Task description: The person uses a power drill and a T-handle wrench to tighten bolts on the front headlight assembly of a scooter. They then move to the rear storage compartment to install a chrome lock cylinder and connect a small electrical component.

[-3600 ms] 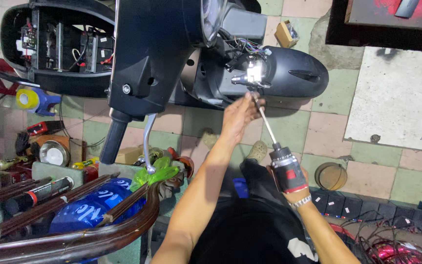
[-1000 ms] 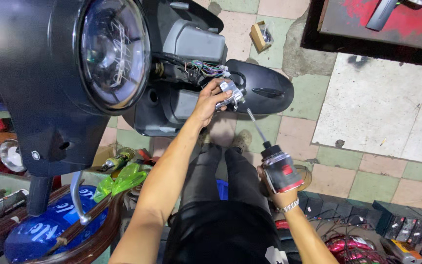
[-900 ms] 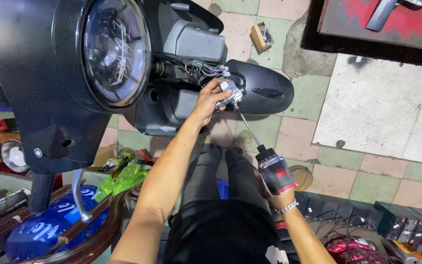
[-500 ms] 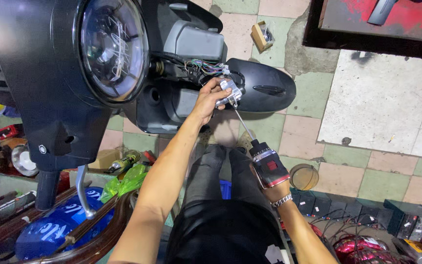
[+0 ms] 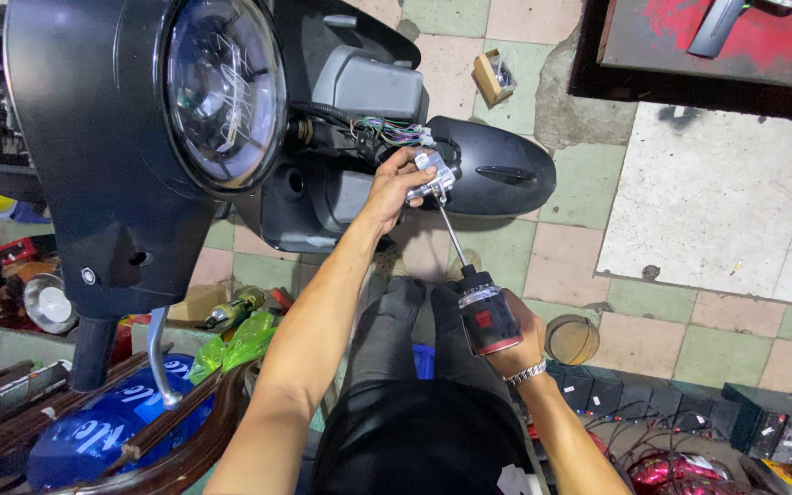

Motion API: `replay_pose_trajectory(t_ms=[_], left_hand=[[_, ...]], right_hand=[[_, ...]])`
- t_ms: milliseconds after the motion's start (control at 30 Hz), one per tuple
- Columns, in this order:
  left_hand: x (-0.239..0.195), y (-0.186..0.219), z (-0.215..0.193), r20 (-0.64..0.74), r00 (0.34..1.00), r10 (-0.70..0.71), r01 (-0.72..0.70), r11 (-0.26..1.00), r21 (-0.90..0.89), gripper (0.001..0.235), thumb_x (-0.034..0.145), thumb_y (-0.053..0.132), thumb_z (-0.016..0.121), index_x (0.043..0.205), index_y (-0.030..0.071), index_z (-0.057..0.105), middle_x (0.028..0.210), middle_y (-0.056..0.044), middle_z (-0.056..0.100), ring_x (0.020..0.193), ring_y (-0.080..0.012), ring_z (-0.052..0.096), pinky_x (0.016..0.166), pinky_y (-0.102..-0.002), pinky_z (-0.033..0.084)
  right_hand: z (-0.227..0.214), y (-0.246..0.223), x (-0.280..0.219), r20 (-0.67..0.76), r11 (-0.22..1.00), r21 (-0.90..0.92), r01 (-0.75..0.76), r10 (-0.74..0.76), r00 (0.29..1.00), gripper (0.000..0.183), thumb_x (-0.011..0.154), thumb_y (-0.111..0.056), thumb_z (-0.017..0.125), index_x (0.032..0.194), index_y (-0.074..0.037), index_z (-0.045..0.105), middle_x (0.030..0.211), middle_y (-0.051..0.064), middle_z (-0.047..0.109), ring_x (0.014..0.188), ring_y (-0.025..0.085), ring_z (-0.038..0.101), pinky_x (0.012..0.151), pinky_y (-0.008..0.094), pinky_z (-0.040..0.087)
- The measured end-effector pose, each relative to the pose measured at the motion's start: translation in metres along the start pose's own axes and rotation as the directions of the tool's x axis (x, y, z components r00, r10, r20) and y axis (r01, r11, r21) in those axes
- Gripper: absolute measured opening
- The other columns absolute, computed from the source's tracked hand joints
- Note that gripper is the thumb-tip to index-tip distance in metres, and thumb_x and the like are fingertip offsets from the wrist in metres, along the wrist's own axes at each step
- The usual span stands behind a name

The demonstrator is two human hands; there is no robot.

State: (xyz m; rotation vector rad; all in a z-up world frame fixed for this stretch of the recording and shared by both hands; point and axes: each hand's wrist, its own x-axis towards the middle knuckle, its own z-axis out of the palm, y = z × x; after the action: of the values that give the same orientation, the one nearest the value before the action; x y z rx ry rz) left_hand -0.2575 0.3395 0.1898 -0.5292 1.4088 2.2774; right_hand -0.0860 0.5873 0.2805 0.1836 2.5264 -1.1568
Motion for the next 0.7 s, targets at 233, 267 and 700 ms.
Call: replay_pose_trajectory(t_ms=[233, 267, 700], left_hand=[[0.000, 0.005, -0.001, 0.000, 1.000, -0.025, 0.025, 0.999, 0.041, 0.028, 0.089, 0.007, 0.075, 0.116, 0.011, 0.066, 0.097, -0.001, 0.070, 0.073, -0.0052, 0.059, 0.048, -0.021, 0.036], [0.000, 0.006, -0.001, -0.010, 0.999, -0.035, 0.036, 0.996, 0.086, 0.030, 0.088, 0.009, 0.076, 0.116, 0.011, 0.066, 0.097, 0.000, 0.070, 0.073, -0.0052, 0.060, 0.048, -0.021, 0.035], [0.010, 0.013, 0.006, -0.071, 0.996, -0.053, 0.077, 0.914, 0.399, 0.031, 0.082, 0.015, 0.079, 0.111, 0.009, 0.070, 0.091, 0.001, 0.072, 0.071, -0.0070, 0.059, 0.050, -0.026, 0.037]], right_hand=[[-0.010, -0.014, 0.002, -0.024, 0.999, 0.022, 0.039, -0.038, 0.999, 0.039, 0.070, -0.029, 0.080, 0.104, -0.013, 0.070, 0.087, 0.014, 0.075, 0.082, 0.038, 0.072, 0.069, 0.045, 0.056], [-0.011, -0.013, 0.003, -0.029, 0.998, 0.016, 0.054, -0.053, 0.998, 0.039, 0.071, -0.028, 0.080, 0.105, -0.012, 0.070, 0.087, 0.014, 0.074, 0.082, 0.037, 0.072, 0.069, 0.044, 0.056], [-0.018, -0.009, 0.007, -0.144, 0.852, -0.303, 0.427, -0.483, 0.863, 0.039, 0.074, -0.023, 0.073, 0.109, -0.005, 0.069, 0.102, 0.011, 0.068, 0.091, 0.034, 0.066, 0.081, 0.043, 0.053]])
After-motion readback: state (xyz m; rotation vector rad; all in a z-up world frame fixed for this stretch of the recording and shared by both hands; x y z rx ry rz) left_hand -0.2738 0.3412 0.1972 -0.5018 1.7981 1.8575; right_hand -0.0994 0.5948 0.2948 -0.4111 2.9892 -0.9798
